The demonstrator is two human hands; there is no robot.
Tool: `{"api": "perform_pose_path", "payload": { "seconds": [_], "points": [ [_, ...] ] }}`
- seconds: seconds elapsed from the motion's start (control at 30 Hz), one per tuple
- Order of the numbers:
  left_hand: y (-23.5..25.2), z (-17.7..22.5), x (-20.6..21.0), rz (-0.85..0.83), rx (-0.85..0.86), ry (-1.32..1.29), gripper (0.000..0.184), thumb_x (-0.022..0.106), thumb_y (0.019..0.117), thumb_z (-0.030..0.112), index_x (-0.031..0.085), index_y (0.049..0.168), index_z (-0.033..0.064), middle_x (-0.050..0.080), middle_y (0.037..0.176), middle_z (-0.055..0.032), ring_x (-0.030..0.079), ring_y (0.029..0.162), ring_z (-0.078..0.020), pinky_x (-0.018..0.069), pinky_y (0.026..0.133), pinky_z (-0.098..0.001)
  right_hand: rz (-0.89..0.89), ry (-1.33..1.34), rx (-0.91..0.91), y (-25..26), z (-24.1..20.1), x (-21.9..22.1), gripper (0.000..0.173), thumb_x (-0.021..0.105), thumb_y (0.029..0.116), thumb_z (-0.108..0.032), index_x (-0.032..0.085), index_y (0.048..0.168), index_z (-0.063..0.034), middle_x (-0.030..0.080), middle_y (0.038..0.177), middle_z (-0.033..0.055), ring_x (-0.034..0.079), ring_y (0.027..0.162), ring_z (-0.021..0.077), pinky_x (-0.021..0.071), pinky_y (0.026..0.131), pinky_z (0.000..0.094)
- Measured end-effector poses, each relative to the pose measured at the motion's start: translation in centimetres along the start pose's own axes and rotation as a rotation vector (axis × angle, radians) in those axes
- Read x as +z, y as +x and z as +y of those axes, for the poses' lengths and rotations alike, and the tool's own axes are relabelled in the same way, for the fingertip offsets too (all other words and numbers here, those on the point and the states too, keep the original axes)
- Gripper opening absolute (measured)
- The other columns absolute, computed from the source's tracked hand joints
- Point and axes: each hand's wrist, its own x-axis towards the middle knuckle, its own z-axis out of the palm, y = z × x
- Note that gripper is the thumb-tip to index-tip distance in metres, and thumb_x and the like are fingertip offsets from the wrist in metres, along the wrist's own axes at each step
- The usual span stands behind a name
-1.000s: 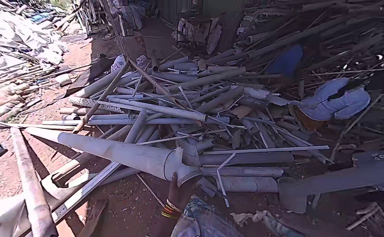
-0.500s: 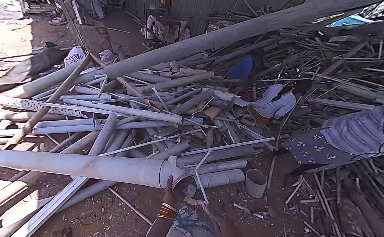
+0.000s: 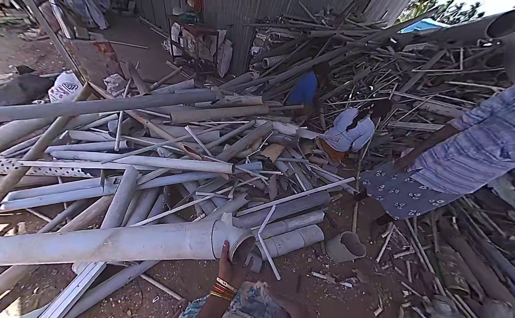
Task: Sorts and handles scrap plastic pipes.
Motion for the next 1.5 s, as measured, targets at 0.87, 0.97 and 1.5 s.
{"api": "perform_pose_path", "payload": {
  "seconds": [0.87,0.97,1.5],
  "points": [
    [-11.8,8.0,-11.0,-0.604,-0.523,0.651,0.043,0.019,0.1059,0.03,0.05,0.125,0.0094,0.067,0.109,-0.0047,0.067,0.105,-0.0189,0.0552,0.093,-0.0399,0.176,1.509,-0.326,-5.1,0.7,19.8,0.059,0.073,0.0938,-0.028,0.053,0.149,-0.0203,0.073,0.1,-0.0064,0.054,0.055,-0.0049,0.047,0.05,0.0127],
    [-7.6,11.9,-8.4,-0.742,0.325,1.447,0.032,0.057,0.0924,0.014,0.068,0.113,-0.0075,0.076,0.095,-0.0095,0.074,0.085,-0.0147,0.06,0.077,-0.0311,0.191,1.507,-0.316,-4.1,1.8,20.7,0.063,0.075,0.092,-0.028,0.051,0.149,-0.0181,0.073,0.096,-0.008,0.054,0.054,-0.0044,0.0467,0.049,0.0132],
    [10.3,5.8,-1.6,-0.433,-0.227,1.928,0.033,0.05,0.1071,0.017,0.057,0.119,-0.0138,0.06,0.107,-0.0201,0.056,0.09,-0.0165,0.0474,0.084,-0.0315,0.292,1.559,0.077,0.9,7.7,20.5,0.061,0.051,0.0902,-0.001,0.04,0.15,0.0031,0.068,0.089,-0.0044,0.052,0.053,-0.0022,0.0444,0.049,0.014]
  ]
}}
